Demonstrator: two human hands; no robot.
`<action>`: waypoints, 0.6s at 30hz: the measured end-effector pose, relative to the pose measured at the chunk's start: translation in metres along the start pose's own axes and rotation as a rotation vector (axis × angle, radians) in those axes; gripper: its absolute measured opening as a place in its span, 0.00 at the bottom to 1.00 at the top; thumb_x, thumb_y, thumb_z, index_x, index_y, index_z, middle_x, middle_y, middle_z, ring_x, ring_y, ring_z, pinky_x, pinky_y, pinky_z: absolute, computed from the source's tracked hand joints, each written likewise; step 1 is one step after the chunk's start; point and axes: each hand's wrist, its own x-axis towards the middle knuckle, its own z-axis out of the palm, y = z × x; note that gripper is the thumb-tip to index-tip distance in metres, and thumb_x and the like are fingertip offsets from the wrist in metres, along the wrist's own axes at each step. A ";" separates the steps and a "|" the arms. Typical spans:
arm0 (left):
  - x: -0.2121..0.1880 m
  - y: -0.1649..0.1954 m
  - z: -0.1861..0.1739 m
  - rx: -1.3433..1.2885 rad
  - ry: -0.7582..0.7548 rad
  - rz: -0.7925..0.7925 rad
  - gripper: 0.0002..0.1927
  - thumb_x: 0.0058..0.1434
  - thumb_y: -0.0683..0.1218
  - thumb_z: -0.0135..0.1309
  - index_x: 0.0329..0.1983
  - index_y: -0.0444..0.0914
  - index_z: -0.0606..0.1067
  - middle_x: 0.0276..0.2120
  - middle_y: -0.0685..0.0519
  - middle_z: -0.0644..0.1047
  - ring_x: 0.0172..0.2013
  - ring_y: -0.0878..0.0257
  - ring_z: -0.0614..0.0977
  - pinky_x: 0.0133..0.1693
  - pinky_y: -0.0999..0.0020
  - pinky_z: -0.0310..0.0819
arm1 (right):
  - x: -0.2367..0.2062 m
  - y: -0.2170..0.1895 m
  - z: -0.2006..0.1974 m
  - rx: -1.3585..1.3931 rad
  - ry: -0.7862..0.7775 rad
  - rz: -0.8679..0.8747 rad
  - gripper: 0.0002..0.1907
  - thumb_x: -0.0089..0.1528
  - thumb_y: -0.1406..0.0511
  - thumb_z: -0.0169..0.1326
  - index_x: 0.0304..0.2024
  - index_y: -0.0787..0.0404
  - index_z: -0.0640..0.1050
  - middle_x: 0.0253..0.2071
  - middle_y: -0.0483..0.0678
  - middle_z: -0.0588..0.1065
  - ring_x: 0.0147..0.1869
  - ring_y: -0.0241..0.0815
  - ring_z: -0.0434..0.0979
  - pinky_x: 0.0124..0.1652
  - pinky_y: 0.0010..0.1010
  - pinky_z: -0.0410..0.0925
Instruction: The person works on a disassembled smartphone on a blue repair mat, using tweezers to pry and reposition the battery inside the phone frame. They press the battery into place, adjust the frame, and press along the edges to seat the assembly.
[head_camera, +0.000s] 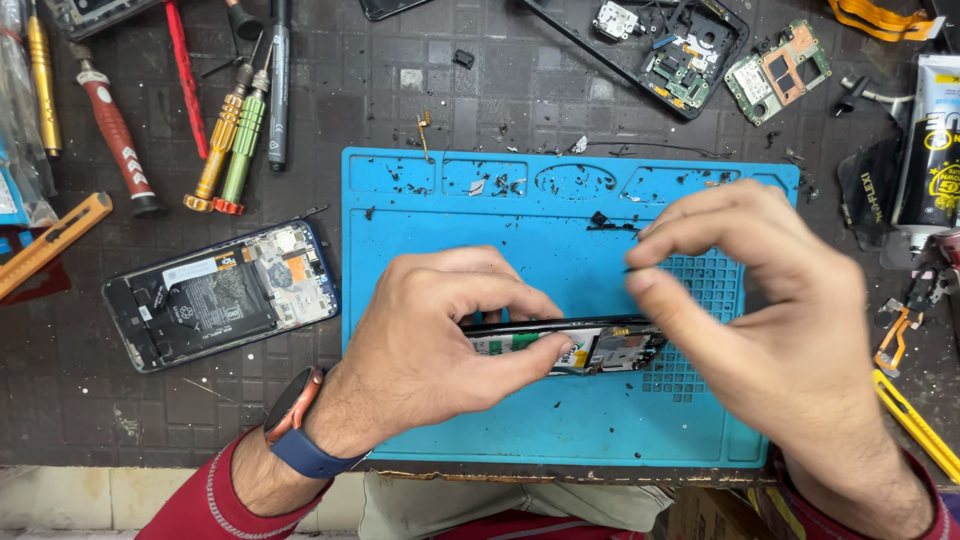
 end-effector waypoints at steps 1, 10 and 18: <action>0.000 0.000 0.001 -0.002 0.006 0.007 0.09 0.53 0.46 0.69 0.35 0.41 0.84 0.30 0.56 0.83 0.27 0.68 0.85 0.27 0.75 0.76 | -0.001 0.001 0.001 -0.061 -0.014 -0.037 0.07 0.57 0.70 0.64 0.39 0.60 0.81 0.43 0.45 0.77 0.54 0.39 0.74 0.57 0.32 0.62; -0.003 0.001 0.004 -0.012 0.026 -0.005 0.10 0.53 0.47 0.69 0.37 0.41 0.84 0.31 0.56 0.83 0.28 0.68 0.86 0.28 0.75 0.78 | -0.012 0.005 0.014 -0.135 -0.127 0.047 0.09 0.53 0.63 0.67 0.36 0.53 0.85 0.44 0.43 0.72 0.53 0.40 0.66 0.55 0.34 0.54; -0.003 0.002 0.003 -0.024 0.027 -0.014 0.09 0.53 0.47 0.69 0.37 0.41 0.85 0.31 0.57 0.83 0.28 0.69 0.85 0.28 0.76 0.78 | -0.013 0.006 0.015 -0.108 -0.162 0.112 0.09 0.52 0.64 0.67 0.35 0.54 0.85 0.44 0.42 0.73 0.52 0.40 0.63 0.55 0.33 0.55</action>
